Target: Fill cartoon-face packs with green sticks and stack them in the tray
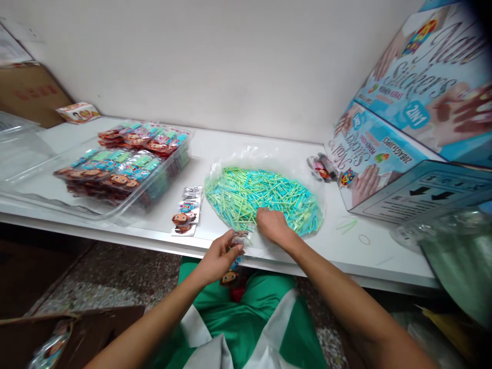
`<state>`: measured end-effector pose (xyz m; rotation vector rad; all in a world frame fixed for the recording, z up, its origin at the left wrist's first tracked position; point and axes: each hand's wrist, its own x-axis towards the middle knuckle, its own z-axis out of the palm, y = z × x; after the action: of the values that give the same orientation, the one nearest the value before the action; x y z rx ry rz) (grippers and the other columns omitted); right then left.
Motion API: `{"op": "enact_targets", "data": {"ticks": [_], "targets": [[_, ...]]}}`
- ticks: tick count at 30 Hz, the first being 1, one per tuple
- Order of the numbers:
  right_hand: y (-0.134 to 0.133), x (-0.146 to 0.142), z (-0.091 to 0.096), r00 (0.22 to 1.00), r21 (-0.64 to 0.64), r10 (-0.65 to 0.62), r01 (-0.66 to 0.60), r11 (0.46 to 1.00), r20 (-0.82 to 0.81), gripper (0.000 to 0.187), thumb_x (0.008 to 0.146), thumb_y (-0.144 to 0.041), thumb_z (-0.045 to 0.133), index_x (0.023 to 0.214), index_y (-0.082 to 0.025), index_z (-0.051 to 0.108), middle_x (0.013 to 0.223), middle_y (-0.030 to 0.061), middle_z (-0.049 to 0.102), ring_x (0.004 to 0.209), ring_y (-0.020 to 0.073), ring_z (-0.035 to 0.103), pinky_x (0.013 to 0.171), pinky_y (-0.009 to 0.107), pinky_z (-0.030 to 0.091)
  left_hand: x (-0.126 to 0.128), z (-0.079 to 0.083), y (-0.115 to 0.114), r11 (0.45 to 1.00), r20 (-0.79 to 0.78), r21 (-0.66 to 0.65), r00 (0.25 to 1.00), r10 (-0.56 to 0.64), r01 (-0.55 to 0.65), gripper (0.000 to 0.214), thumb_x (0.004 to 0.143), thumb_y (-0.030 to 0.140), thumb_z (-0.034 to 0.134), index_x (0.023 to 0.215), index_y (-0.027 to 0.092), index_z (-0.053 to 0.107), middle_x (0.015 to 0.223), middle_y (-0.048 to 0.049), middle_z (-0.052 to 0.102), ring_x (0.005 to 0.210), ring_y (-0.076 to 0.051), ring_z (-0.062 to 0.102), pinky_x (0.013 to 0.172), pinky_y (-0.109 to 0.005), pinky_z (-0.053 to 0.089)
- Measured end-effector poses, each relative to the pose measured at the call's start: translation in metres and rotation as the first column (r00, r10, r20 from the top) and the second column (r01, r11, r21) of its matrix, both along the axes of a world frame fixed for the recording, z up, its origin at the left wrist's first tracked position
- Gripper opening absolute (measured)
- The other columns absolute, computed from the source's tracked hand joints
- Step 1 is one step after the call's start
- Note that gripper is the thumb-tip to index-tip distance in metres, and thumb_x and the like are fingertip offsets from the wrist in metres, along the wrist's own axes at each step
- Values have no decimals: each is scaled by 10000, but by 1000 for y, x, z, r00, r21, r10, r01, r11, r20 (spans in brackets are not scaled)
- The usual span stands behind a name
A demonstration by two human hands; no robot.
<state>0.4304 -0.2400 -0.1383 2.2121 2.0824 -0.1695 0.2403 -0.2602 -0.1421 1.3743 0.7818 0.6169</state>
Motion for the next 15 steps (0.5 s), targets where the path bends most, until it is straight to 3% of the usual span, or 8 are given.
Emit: {"op": "enact_targets", "data": {"ticks": [3, 5, 9, 15], "targets": [[7, 25, 13, 998, 31, -57, 57, 998, 10, 290, 887, -181, 332, 1066, -75, 535, 996, 212, 625, 908, 289, 623, 731, 372, 444, 1, -2, 3, 928, -204, 336, 975, -92, 158, 319, 833, 269, 488, 1142, 205, 539, 1132, -77, 603, 1062, -216, 538, 904, -319, 389], [13, 41, 22, 995, 56, -103, 103, 993, 7, 322, 906, -243, 304, 1066, -74, 527, 999, 215, 623, 921, 308, 615, 732, 383, 436, 3, -5, 6, 855, -335, 445, 935, -117, 267, 244, 842, 234, 449, 1060, 201, 552, 1043, -70, 619, 995, -211, 558, 847, -301, 395], [23, 62, 33, 988, 49, -150, 152, 987, -43, 365, 906, -357, 311, 1003, -96, 548, 954, 187, 643, 888, 299, 617, 702, 351, 425, 8, -5, 10, 804, -460, 490, 883, -90, 337, 98, 850, 213, 405, 780, 192, 470, 685, -2, 527, 662, -156, 514, 601, -246, 345], [33, 64, 33, 980, 77, -110, 124, 989, -167, 405, 930, -405, 248, 1020, -110, 511, 978, 165, 632, 886, 256, 604, 681, 296, 398, 11, 14, 13, 844, -369, 475, 927, -65, 249, 138, 863, 229, 412, 734, 192, 384, 663, 27, 462, 662, -127, 463, 606, -236, 319]]}}
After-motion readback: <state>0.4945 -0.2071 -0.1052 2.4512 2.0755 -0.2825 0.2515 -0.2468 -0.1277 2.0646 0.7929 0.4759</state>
